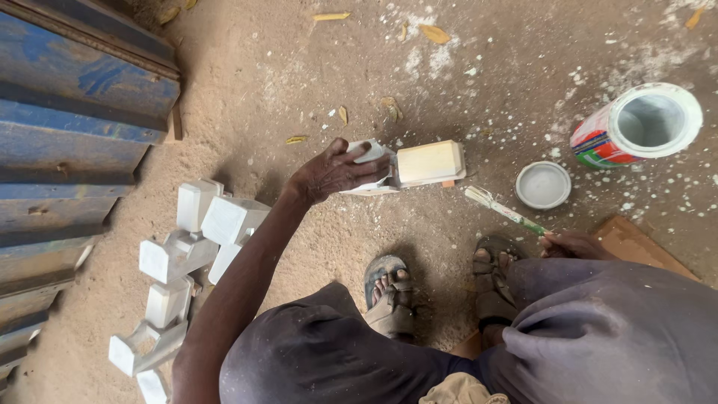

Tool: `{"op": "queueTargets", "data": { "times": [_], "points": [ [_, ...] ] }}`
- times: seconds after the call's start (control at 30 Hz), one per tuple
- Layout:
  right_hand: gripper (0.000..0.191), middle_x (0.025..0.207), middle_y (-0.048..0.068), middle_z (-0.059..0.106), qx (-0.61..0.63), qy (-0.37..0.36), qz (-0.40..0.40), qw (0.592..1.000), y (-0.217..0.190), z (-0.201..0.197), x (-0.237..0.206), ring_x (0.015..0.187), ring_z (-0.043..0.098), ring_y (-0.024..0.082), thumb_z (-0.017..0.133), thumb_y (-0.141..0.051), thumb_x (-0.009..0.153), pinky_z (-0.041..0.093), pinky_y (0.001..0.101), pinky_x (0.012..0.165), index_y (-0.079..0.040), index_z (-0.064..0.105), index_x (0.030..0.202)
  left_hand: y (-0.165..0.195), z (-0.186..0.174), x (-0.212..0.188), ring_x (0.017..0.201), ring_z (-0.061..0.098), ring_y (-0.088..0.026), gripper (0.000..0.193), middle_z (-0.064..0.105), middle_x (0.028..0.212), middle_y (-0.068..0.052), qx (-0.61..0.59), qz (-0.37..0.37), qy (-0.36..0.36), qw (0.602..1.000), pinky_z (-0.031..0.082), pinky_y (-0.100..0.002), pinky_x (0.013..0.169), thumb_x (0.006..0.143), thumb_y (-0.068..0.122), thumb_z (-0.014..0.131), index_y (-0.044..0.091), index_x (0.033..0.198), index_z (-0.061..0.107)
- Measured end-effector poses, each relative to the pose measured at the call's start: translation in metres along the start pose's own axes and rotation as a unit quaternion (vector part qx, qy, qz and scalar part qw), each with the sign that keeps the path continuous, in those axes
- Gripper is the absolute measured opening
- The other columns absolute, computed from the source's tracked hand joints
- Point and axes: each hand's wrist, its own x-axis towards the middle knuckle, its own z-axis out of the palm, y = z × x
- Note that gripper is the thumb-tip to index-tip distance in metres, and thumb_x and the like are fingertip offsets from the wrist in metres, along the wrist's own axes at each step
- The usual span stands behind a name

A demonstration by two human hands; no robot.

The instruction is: The person paints small white plastic parts with a brush, repeatedly dipping the brush into a paint can and applying white paint to each side of the parts. The person rotates the parts to cover all surfaces and places them on the ground after painting.

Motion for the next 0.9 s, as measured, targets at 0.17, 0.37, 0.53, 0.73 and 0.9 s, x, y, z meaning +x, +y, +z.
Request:
{"op": "queueTargets", "data": {
  "times": [0.17,0.37,0.53,0.73,0.9],
  "points": [
    [0.028,0.103,0.009,0.07,0.0,-0.004,0.006,1.0,0.001,-0.005,0.002,0.086,0.069,0.01,0.073,0.003,0.098,0.055,0.0181,0.075,-0.006,0.071,0.125,-0.006,-0.006,0.005,0.131,0.042,-0.009,0.09,0.034,0.153,0.019,0.031,0.057,0.008,0.998,0.04,-0.03,0.094,0.073,0.024,0.081,0.04,0.148,0.033],
    [0.029,0.103,0.008,0.07,0.0,-0.012,0.013,1.0,0.009,0.004,0.004,0.088,0.068,0.01,0.073,0.003,0.098,0.054,0.018,0.077,-0.005,0.07,0.126,-0.015,-0.012,0.015,0.12,0.05,-0.005,0.054,0.051,0.131,0.02,0.035,0.077,0.061,0.995,0.04,-0.03,0.093,0.086,0.027,0.075,0.031,0.133,0.051],
    [0.03,0.102,0.008,0.07,-0.002,-0.024,0.029,0.999,0.023,-0.001,-0.011,0.089,0.068,0.01,0.072,0.003,0.098,0.054,0.0179,0.079,-0.005,0.07,0.127,-0.015,-0.042,0.023,0.104,0.056,-0.007,0.052,0.062,0.115,0.013,-0.083,0.003,0.076,0.994,0.04,-0.033,0.089,0.087,0.04,0.08,0.023,0.131,0.058],
    [0.032,0.102,0.007,0.07,-0.011,-0.029,0.062,0.998,0.015,-0.002,-0.021,0.091,0.067,0.01,0.072,0.002,0.098,0.053,0.0179,0.081,-0.005,0.069,0.129,-0.03,-0.065,0.036,0.103,0.053,-0.018,0.105,0.059,0.112,-0.004,-0.237,-0.066,-0.103,0.964,0.044,-0.04,0.093,0.04,0.046,0.097,0.01,0.13,0.057],
    [0.036,0.11,0.008,0.072,0.065,-0.028,0.147,0.987,-0.012,0.0,-0.021,0.098,0.068,0.01,0.068,-0.001,0.099,0.055,0.019,0.083,-0.006,0.069,0.135,-0.045,-0.055,0.038,0.109,0.051,-0.027,0.112,0.057,0.11,-0.013,-0.387,-0.207,-0.117,0.891,0.041,-0.054,0.1,0.032,0.051,0.1,-0.002,0.121,0.057]
  ]
}}
